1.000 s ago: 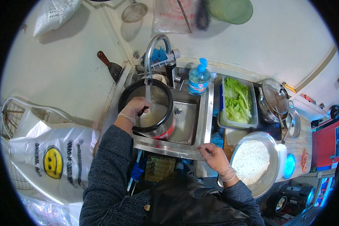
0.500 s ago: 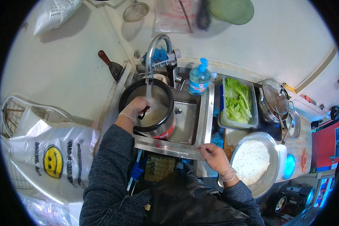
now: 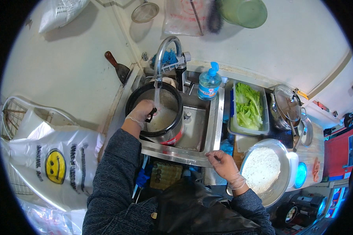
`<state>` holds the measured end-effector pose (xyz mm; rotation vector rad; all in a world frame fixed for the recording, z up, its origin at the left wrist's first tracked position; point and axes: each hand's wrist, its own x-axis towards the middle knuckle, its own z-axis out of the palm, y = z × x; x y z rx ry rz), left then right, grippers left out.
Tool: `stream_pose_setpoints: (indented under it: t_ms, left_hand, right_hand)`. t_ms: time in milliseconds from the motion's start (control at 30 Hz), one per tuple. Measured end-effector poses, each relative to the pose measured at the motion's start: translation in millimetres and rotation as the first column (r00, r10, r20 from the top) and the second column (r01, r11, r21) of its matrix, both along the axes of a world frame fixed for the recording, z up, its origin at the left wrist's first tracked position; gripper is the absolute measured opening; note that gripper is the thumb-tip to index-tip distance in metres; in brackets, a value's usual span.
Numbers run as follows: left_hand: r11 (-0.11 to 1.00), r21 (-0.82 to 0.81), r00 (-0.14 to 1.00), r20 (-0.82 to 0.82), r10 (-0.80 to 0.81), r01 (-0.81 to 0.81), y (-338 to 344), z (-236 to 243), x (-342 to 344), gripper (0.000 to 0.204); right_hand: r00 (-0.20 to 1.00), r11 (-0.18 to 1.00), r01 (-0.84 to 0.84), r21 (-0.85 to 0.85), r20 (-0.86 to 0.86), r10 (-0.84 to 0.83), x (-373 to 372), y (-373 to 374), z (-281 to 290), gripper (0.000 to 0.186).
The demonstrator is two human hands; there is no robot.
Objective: The person fries food items in a deep fryer using a yellow-handled slotted spoon, then transfers them to a metal tray. Later, the person washes a rice cooker pot at a sink, rinses it, and adds rice from a bowl into the pot.
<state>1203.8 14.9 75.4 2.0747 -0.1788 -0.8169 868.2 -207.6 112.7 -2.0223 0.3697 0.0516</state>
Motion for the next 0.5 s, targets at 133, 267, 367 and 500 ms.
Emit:
stream_pose_setpoints:
  t_ms: [133,267,367,500]
  left_hand:
    - [0.997,-0.075,0.993,0.121,0.000,0.010,1,-10,-2,0.009]
    - [0.962,-0.269,0.983,0.157,0.095,-0.050,3,-12,-5,0.013]
    - [0.945,-0.294,0.984,0.055,0.169,-0.146,2,-7,-5,0.008]
    - [0.975,-0.169,0.989,-0.036,0.142,-0.146,-4,3,-7,0.008]
  right_hand:
    - [1.000,1.000,0.007,0.002,-0.011,-0.007,-1,-1,0,0.023]
    - [1.000,1.000,0.010,-0.004,0.009,-0.010,-2,-1,-1,0.023]
    - [1.000,1.000,0.006,0.000,0.008,-0.006,-2,0,-3,0.023]
    - [1.000,1.000,-0.010,-0.016,0.029,0.011,-2,1,-5,0.022]
